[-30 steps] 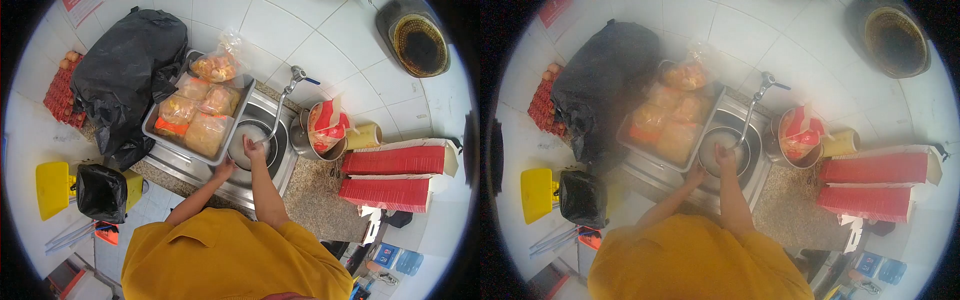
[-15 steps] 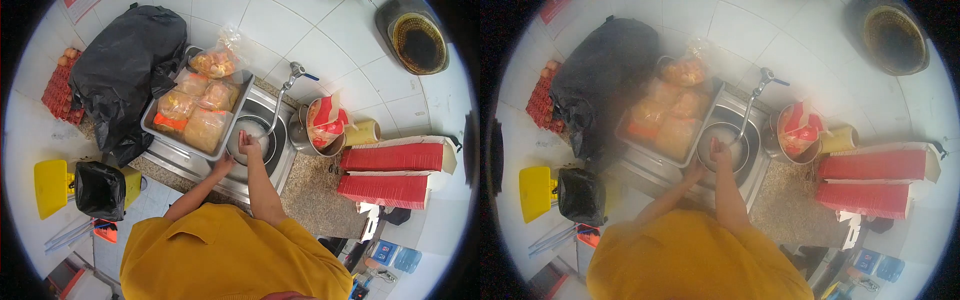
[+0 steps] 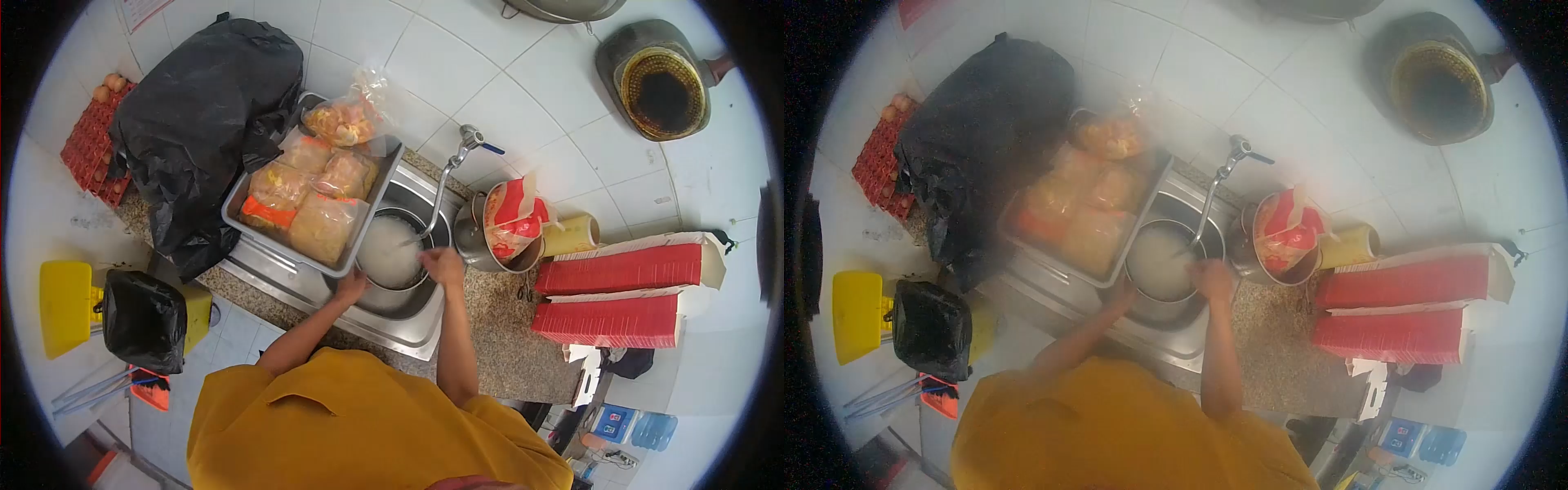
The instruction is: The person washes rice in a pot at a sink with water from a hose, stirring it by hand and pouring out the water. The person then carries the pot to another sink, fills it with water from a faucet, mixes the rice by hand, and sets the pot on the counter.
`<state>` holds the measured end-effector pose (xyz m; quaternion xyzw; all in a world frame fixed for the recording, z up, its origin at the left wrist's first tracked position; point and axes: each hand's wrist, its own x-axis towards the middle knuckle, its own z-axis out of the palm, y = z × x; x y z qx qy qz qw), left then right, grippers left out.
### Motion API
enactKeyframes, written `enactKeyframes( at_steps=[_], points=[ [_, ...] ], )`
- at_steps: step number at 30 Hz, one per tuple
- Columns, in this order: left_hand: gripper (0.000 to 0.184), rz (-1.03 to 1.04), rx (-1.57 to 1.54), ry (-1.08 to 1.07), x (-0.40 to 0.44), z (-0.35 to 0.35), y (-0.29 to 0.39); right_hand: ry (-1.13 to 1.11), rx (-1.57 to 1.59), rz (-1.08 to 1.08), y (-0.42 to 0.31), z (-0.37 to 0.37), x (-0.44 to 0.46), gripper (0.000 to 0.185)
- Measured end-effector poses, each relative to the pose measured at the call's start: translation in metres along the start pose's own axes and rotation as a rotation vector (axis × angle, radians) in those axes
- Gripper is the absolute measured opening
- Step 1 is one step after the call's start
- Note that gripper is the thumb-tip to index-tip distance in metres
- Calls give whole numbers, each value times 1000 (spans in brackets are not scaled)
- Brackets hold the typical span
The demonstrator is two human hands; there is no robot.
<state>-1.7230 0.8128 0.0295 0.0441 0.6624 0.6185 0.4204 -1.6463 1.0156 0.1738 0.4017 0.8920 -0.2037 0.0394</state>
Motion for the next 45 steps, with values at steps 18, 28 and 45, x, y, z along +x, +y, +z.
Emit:
enactKeyframes(
  at_steps=[18, 28, 45],
  points=[
    [43, 344, 569, 200, 5, 0, -26, 207, -506, -313, -97, -175, 166, 40],
    [35, 355, 448, 145, 9, 2, -32, 251, -567, -335, -83, -165, 182, 34],
    [53, 319, 382, 135, 1, -2, -10, 253, -577, -376, -93, -174, 176, 29]
  ],
)
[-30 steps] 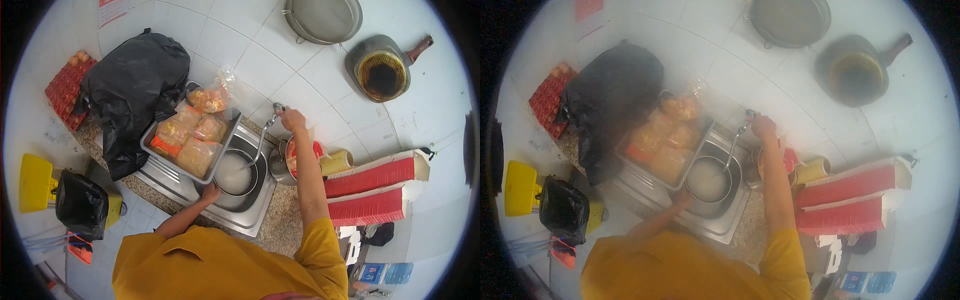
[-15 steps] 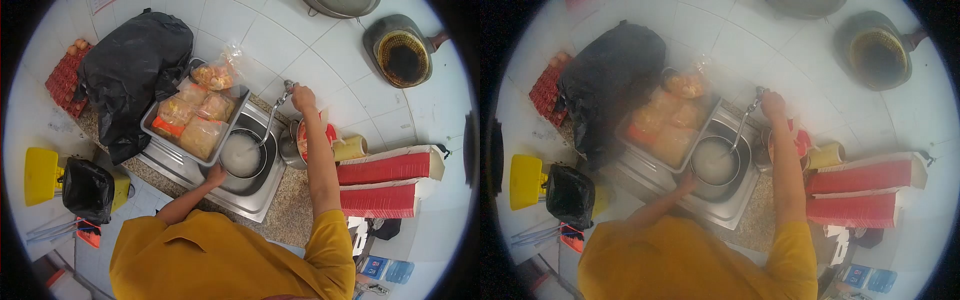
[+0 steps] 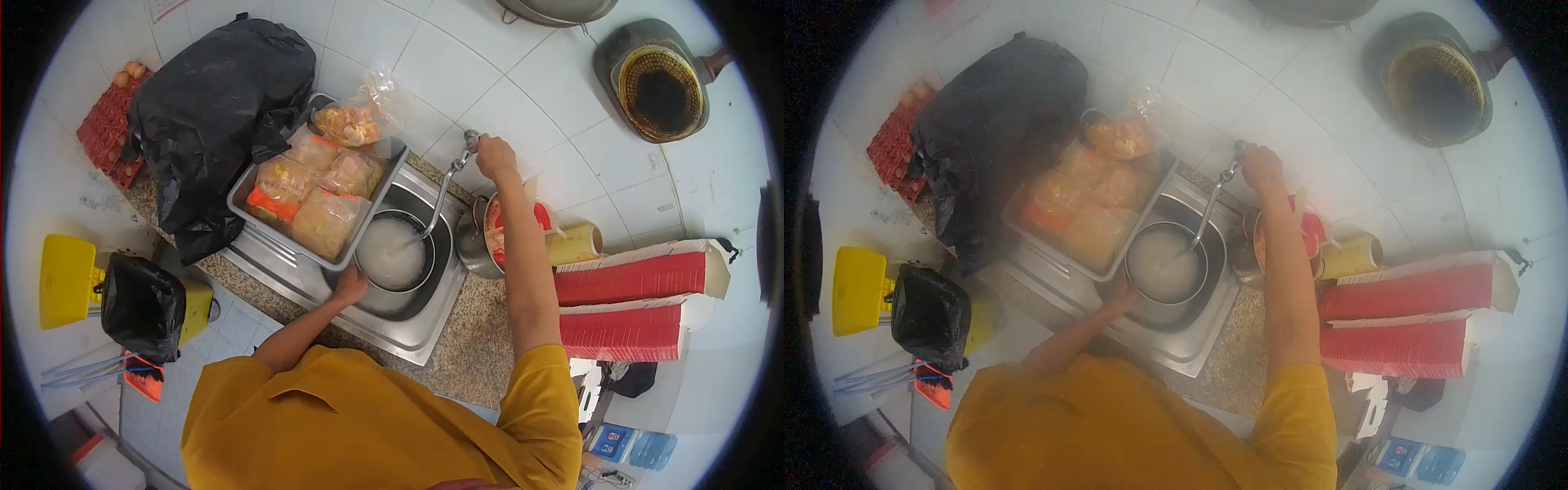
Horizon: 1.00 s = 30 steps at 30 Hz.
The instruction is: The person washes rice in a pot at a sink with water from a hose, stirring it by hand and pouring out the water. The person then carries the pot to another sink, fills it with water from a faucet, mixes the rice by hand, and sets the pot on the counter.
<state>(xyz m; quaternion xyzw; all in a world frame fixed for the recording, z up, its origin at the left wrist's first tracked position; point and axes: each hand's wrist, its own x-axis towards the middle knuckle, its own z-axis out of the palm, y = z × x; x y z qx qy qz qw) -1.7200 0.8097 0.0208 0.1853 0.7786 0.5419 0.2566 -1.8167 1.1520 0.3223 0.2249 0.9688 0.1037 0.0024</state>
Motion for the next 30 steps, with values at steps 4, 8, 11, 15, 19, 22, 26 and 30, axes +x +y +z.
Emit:
enactKeyframes(
  at_steps=[4, 8, 11, 15, 19, 22, 26, 30],
  points=[
    [58, -18, 38, -90, 6, 12, -26, -48, -19, -10, 1, -2, 3, 29],
    [57, -31, 62, -89, 7, 11, -27, -69, -26, -8, 3, 2, 6, 30],
    [61, -41, 74, -156, 8, 12, -34, -34, -57, -13, 4, 5, 6, 30],
    [65, -32, 33, -140, 8, 13, -31, -54, -28, -6, 1, -3, 2, 30],
    [67, -258, 60, -200, -5, -9, 19, -69, -28, -5, 1, -3, 3, 29],
    [67, -19, -50, -99, 8, 14, -30, -55, -33, -19, -3, -7, 0, 29],
    [66, -184, -1, -211, 5, -1, -3, -53, -16, -1, -3, -7, 1, 30],
    [65, -139, -10, -174, 2, 0, -3, -45, -46, -25, 0, -3, 4, 32]
  ],
)
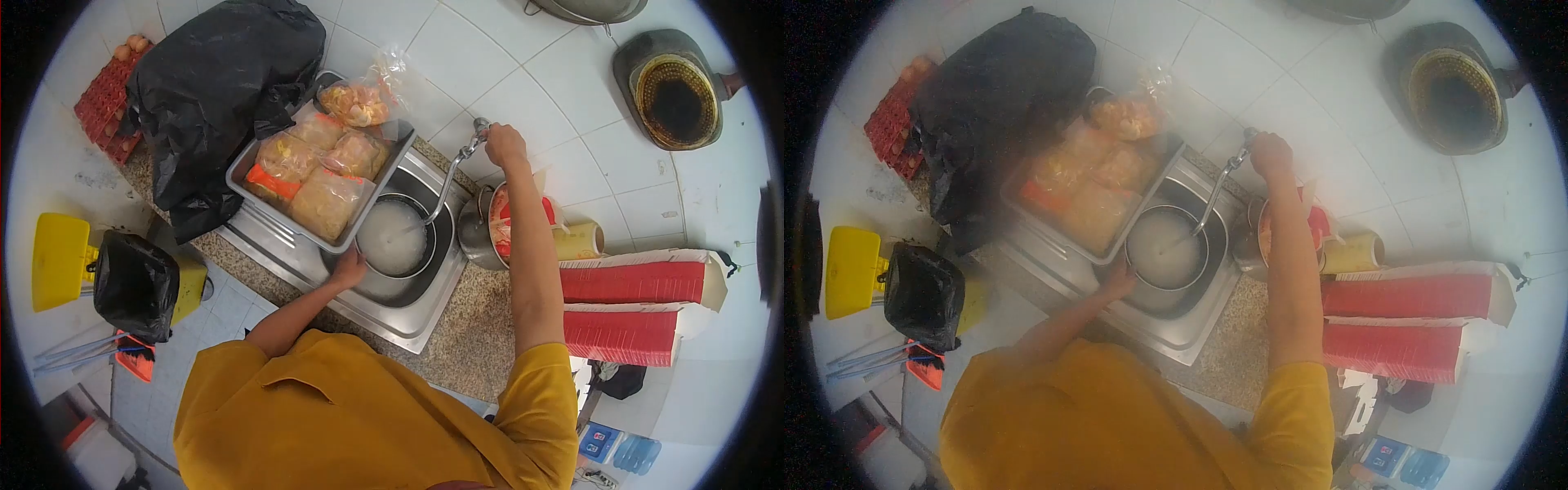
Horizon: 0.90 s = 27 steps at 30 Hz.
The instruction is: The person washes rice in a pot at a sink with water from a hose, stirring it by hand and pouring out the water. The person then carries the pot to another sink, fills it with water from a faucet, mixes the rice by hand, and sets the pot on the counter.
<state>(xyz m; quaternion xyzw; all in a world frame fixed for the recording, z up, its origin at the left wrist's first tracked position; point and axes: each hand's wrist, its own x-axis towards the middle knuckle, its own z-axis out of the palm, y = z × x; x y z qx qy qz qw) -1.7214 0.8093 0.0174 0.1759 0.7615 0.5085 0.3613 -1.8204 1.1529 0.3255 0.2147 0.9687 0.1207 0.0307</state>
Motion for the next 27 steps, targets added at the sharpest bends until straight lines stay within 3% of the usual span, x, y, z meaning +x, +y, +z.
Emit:
enactKeyframes(
  at_steps=[6, 9, 12, 15, 21, 22, 23, 27],
  points=[
    [65, -7, 32, 40, 0, 0, 4, -38, -96, -75, -15, -22, -9, 31],
    [65, 46, 37, 58, 0, 0, 1, -209, 62, -2, -15, -12, 6, 31],
    [65, 147, -3, 153, 1, 5, -3, -399, 493, 6, -1, 3, 12, 31],
    [66, 62, 51, 72, 3, 4, -3, -293, 761, 140, -13, -8, -12, 29],
    [63, 175, 62, 151, 7, 12, -21, -340, 235, -41, 9, 19, 7, 29],
    [63, 185, 44, 161, 7, 11, -19, -152, 115, -67, 14, 23, 6, 28],
    [63, 104, 49, 118, 2, 6, -8, 37, -8, -92, 15, 22, 4, 29],
    [62, -35, 111, 102, -4, 0, 14, -17, -52, 1, 1, 13, 3, 30]
  ],
)
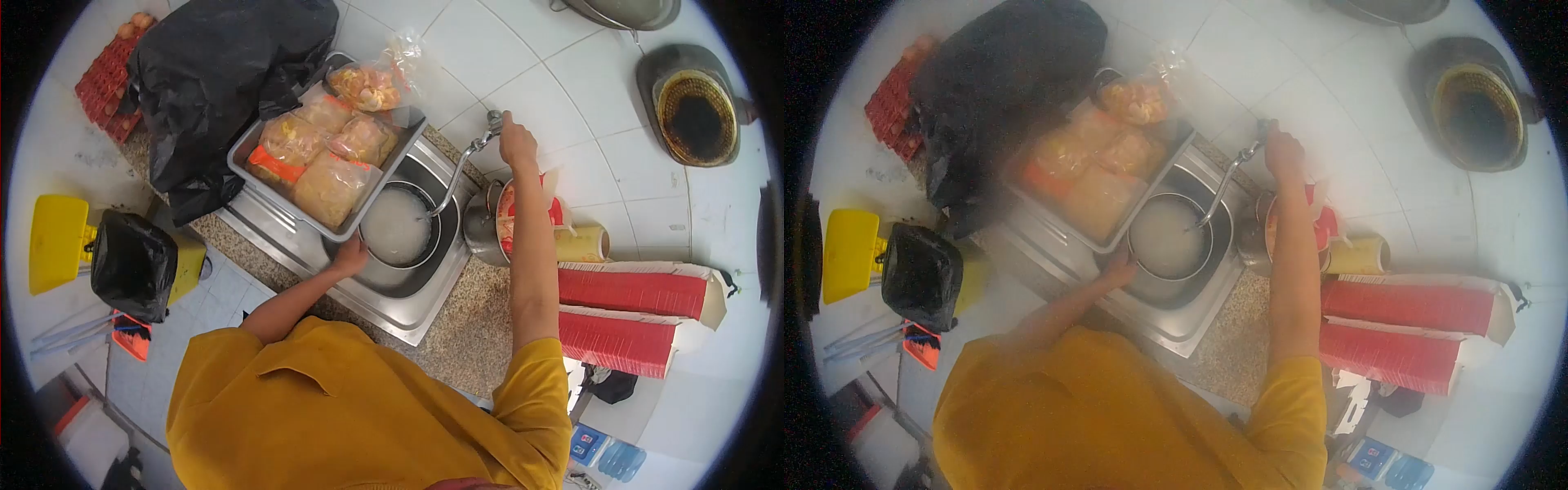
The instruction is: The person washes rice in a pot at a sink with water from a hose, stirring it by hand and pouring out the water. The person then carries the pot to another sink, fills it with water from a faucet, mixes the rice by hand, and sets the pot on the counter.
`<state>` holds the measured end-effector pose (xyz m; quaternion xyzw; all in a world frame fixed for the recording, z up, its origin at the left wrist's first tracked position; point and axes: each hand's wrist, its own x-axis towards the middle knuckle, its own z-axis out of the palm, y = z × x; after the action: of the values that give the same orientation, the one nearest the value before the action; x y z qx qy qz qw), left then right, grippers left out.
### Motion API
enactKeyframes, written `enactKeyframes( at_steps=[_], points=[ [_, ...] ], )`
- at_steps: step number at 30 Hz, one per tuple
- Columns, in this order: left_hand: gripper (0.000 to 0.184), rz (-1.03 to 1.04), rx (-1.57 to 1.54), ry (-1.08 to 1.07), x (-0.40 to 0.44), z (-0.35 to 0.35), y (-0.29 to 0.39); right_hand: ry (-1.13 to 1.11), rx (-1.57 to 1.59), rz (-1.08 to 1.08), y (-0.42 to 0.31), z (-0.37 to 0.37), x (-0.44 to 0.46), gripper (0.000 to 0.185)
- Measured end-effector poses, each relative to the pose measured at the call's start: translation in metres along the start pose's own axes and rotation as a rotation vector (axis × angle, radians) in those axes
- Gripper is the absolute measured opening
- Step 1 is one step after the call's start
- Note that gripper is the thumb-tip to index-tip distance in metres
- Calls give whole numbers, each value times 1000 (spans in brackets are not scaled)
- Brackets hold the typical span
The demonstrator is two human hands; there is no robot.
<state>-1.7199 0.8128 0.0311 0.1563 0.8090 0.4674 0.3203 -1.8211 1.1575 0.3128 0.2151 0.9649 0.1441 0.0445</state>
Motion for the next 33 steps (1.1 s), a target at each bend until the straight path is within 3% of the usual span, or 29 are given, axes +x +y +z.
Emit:
enactKeyframes(
  at_steps=[4, 7, 10, 13, 19, 24, 27, 29, 33],
  points=[
    [62, -106, -25, -117, 8, 7, -17, -3, -20, -23, 1, 4, 7, 25],
    [63, 1, -100, -114, 7, 3, -13, -38, -60, -34, 3, 0, 5, 23],
    [64, -54, -75, -130, 3, 1, -8, -31, -32, -30, -1, -4, 1, 22],
    [65, 108, -7, 56, 3, 6, -10, -37, -24, -20, -3, -6, 0, 21],
    [66, 103, -37, -7, 10, 11, -23, -64, -47, 1, -3, -4, 2, 21],
    [65, -34, -36, -108, 4, 0, -6, -103, -26, 27, -8, -12, 0, 23],
    [64, -21, -16, -92, 6, 3, -10, -161, 12, -114, -19, -44, -3, 54],
    [64, -6, -35, -51, 8, 8, -14, -464, 949, 145, -21, -70, -20, 69],
    [62, 63, -31, 17, 10, 15, -21, -218, 1012, 242, -25, -48, -68, 68]
  ],
)
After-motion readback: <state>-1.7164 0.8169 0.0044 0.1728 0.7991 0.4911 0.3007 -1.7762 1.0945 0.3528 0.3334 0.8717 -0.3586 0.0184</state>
